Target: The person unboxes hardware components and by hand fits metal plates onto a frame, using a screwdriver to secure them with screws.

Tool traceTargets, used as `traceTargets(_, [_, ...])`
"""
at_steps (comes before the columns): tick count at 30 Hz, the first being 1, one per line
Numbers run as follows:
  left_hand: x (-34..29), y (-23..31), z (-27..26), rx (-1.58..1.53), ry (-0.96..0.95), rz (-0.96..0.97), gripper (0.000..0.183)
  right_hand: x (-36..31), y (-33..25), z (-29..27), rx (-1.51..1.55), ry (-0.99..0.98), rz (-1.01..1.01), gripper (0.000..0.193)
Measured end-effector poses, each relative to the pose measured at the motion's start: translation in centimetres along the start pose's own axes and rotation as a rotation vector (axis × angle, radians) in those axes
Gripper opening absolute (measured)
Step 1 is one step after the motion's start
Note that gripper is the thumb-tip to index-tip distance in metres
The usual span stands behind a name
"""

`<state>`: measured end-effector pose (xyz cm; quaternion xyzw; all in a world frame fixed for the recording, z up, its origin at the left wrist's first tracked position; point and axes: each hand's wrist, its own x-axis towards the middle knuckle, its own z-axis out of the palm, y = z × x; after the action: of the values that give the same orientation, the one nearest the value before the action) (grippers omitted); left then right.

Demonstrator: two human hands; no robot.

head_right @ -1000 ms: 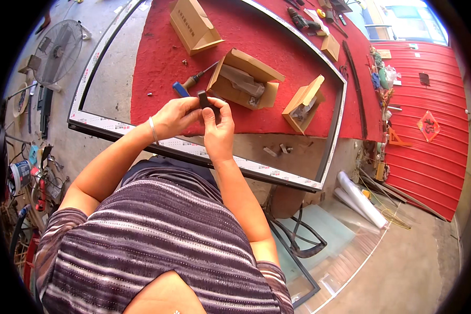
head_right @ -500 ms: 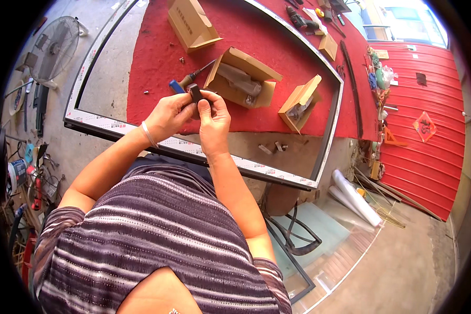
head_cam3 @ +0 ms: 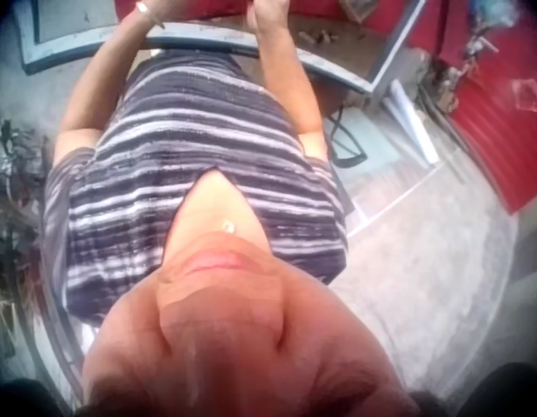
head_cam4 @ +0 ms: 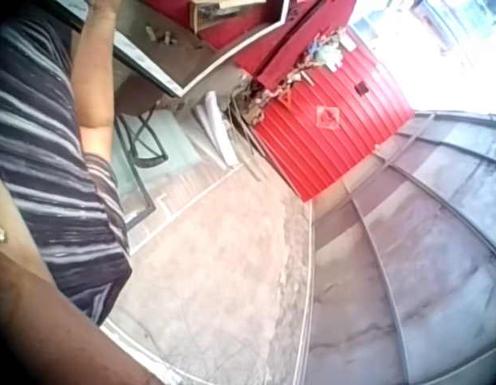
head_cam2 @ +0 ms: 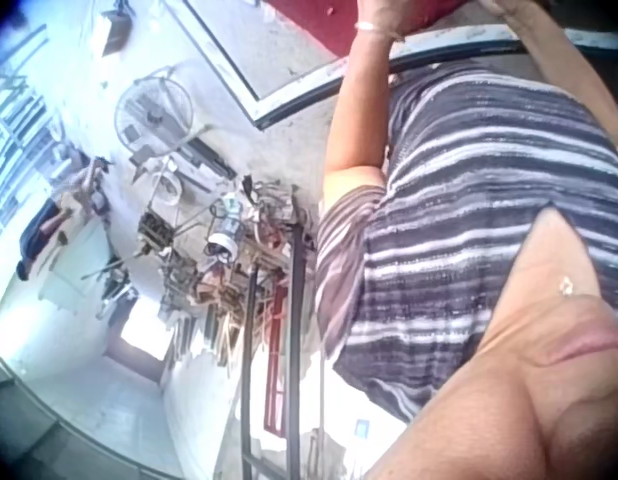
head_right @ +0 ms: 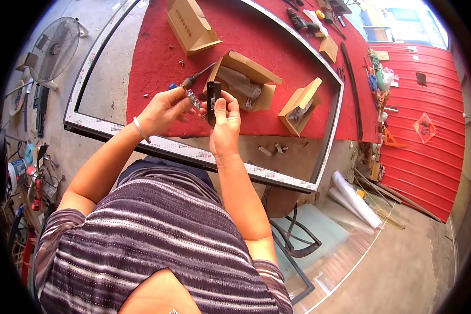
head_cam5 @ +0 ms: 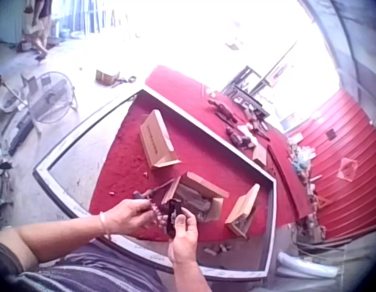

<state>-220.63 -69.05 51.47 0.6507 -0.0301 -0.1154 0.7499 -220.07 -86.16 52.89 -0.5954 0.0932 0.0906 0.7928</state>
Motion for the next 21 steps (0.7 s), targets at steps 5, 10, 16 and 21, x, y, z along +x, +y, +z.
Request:
traceTargets(5, [-0.3, 0.4, -0.4, 0.042, -0.078, -0.035, 0.02, -0.3, 0.3, -1.2, 0.251, -0.015, 0.106, 0.03])
traceTargets(10, [-1.2, 2.1, 0.7, -0.471, -0.099, -0.437, 0.018, -1.4, 0.4, -2.0, 0.376, -0.019, 0.062, 0.029])
traceTargets(16, [-0.8, 1.5, 3.9, -1.35, -0.203, -1.087, 0.026, -3.1, 0.5, -1.6, 0.438, -0.103, -0.131, 0.033])
traceTargets(21, [-0.3, 1.8, 6.0, -1.669, -0.299, -1.191, 0.035, -4.5, 1.0, -2.1, 0.359, -0.093, -0.162, 0.032])
